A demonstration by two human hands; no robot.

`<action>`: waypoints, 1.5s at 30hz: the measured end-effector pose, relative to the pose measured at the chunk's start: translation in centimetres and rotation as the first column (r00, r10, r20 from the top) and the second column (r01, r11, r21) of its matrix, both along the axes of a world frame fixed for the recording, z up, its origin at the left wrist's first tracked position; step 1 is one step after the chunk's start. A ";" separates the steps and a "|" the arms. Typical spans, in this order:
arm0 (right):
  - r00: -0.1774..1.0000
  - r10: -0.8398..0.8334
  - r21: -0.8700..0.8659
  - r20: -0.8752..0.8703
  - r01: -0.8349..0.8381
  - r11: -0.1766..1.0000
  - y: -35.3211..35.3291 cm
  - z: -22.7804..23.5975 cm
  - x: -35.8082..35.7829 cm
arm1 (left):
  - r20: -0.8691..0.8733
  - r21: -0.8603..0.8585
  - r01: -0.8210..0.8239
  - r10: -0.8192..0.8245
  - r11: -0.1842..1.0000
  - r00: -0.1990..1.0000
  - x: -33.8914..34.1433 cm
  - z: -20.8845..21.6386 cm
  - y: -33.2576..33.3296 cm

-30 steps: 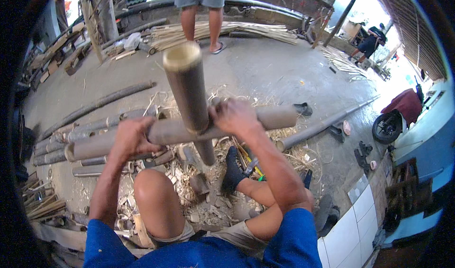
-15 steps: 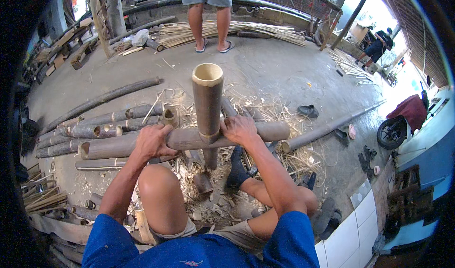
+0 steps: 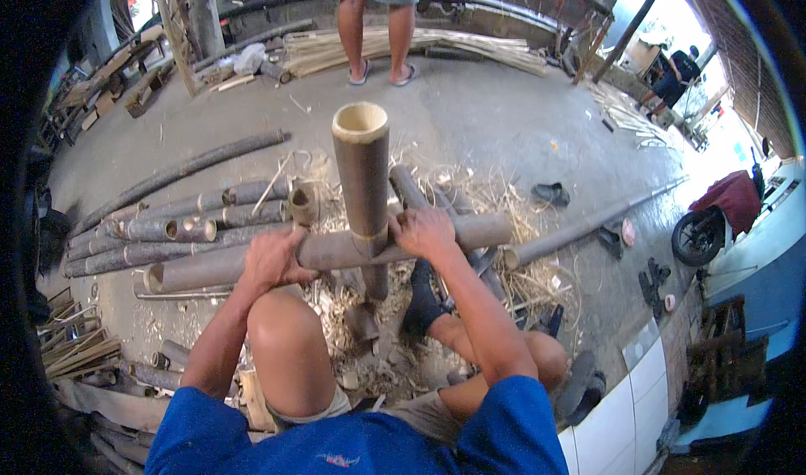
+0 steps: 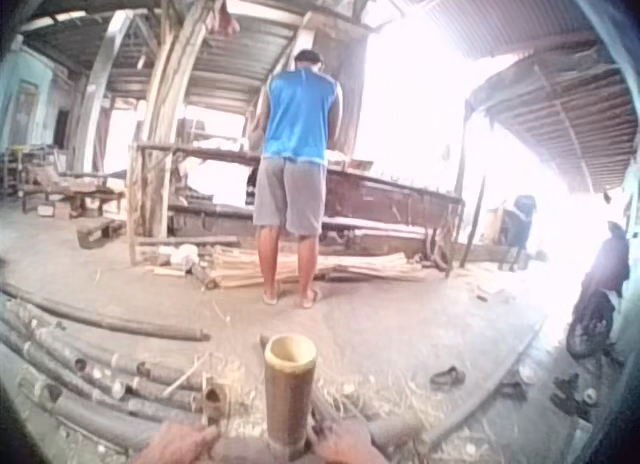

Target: The person assembles bamboo poles into a cross-shaped joint, measures and marks a pole, then uses a knife to carve and fit the pieces together. The person repeatedly adjusts and aligns the bamboo segments to form a stable joint.

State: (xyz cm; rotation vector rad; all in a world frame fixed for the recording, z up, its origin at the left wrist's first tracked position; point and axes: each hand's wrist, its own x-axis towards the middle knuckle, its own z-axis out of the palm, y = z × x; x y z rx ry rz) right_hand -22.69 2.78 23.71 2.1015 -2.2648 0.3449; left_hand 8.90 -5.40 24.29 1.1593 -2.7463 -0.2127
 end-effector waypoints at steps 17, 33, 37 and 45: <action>1.000 -0.020 0.010 -0.022 0.020 1.000 -0.7 1.3 0.3 | -0.011 -0.016 0.025 -0.025 1.000 1.000 0.1 1.5 0.1; 1.000 -0.017 0.012 -0.027 0.017 1.000 1.4 4.3 0.2 | 0.050 0.108 0.017 -0.022 0.994 0.998 -1.3 3.5 1.5; 0.998 -0.048 0.114 -0.040 0.052 0.992 0.3 -2.4 -1.1 | 0.001 0.026 0.035 -0.035 0.999 0.999 -1.2 -2.1 1.1; 0.998 -0.044 0.071 0.054 0.041 0.997 0.3 4.5 -0.2 | -0.122 -0.073 0.068 -0.076 0.995 0.990 1.3 3.5 1.0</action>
